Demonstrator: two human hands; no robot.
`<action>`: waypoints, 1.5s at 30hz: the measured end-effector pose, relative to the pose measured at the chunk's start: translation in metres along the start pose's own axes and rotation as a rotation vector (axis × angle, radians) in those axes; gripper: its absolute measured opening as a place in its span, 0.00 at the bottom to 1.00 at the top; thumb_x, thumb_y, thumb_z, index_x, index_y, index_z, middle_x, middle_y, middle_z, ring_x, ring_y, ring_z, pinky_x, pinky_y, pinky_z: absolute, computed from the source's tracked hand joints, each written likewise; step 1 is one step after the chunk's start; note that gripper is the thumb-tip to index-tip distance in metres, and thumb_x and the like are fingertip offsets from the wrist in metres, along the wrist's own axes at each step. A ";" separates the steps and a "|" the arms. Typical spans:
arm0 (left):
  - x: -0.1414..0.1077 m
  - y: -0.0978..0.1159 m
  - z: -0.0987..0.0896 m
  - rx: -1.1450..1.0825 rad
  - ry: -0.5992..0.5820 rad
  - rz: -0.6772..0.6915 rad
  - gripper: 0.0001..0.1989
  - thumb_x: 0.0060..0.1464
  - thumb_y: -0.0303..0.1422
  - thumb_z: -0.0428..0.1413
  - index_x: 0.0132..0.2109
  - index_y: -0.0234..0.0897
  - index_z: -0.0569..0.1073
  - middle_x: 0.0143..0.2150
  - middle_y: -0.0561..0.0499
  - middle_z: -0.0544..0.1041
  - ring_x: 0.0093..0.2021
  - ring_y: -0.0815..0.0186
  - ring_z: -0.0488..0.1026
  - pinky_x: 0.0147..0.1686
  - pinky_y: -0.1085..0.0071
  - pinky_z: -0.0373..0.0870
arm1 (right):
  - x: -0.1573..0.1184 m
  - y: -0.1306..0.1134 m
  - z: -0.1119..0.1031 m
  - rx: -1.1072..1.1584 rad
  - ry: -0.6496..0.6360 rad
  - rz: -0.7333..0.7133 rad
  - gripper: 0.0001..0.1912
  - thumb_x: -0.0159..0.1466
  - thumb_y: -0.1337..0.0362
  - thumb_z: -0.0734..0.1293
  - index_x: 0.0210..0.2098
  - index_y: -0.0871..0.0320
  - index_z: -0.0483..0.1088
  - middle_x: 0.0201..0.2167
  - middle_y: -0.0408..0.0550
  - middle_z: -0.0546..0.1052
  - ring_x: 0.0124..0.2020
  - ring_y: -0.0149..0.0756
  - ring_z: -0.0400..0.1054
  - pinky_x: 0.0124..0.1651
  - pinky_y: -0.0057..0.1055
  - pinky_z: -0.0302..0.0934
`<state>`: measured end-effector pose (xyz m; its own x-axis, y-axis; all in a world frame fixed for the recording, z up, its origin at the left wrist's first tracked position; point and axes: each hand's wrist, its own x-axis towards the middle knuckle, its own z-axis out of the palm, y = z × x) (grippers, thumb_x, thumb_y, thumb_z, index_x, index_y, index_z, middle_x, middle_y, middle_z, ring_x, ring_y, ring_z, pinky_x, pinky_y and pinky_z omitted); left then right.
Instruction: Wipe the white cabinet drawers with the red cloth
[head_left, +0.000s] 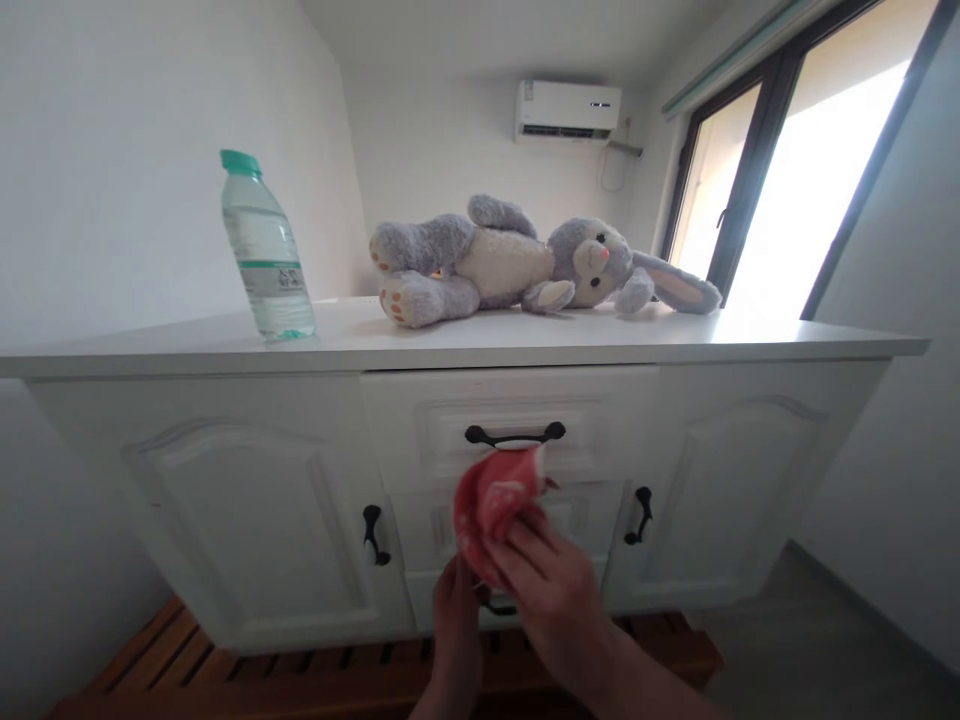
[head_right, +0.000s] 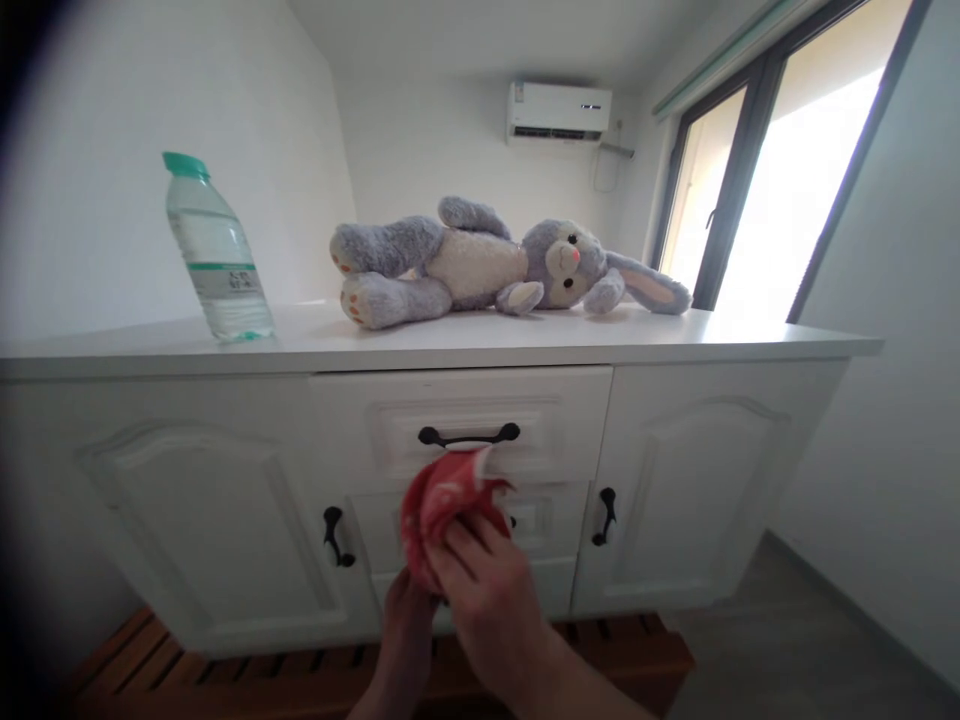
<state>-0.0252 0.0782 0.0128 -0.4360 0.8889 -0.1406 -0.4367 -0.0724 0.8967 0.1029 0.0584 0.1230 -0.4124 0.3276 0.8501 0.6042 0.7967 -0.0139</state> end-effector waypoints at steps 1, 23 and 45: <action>-0.002 0.009 -0.011 0.031 0.101 0.105 0.26 0.49 0.54 0.60 0.43 0.36 0.79 0.39 0.45 0.83 0.36 0.61 0.77 0.35 0.65 0.74 | 0.013 -0.005 0.025 0.001 -0.032 -0.110 0.14 0.69 0.70 0.62 0.50 0.59 0.75 0.50 0.51 0.80 0.53 0.41 0.71 0.54 0.38 0.69; -0.049 -0.041 0.140 0.866 -0.701 0.658 0.31 0.67 0.38 0.41 0.73 0.35 0.48 0.77 0.40 0.47 0.76 0.56 0.44 0.74 0.52 0.49 | -0.117 0.181 -0.008 -0.208 0.150 0.136 0.16 0.69 0.67 0.61 0.55 0.59 0.72 0.49 0.57 0.75 0.51 0.43 0.69 0.51 0.42 0.70; 0.029 -0.043 -0.092 0.819 0.016 0.406 0.31 0.66 0.42 0.40 0.65 0.22 0.63 0.70 0.26 0.64 0.72 0.49 0.59 0.72 0.46 0.53 | -0.064 0.003 0.213 0.002 -0.262 -0.073 0.05 0.64 0.70 0.69 0.31 0.58 0.70 0.32 0.44 0.75 0.36 0.37 0.68 0.42 0.33 0.67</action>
<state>-0.0919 0.0654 -0.0684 -0.4478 0.8582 0.2508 0.4454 -0.0291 0.8949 -0.0144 0.1479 -0.0433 -0.6173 0.3894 0.6836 0.5651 0.8240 0.0409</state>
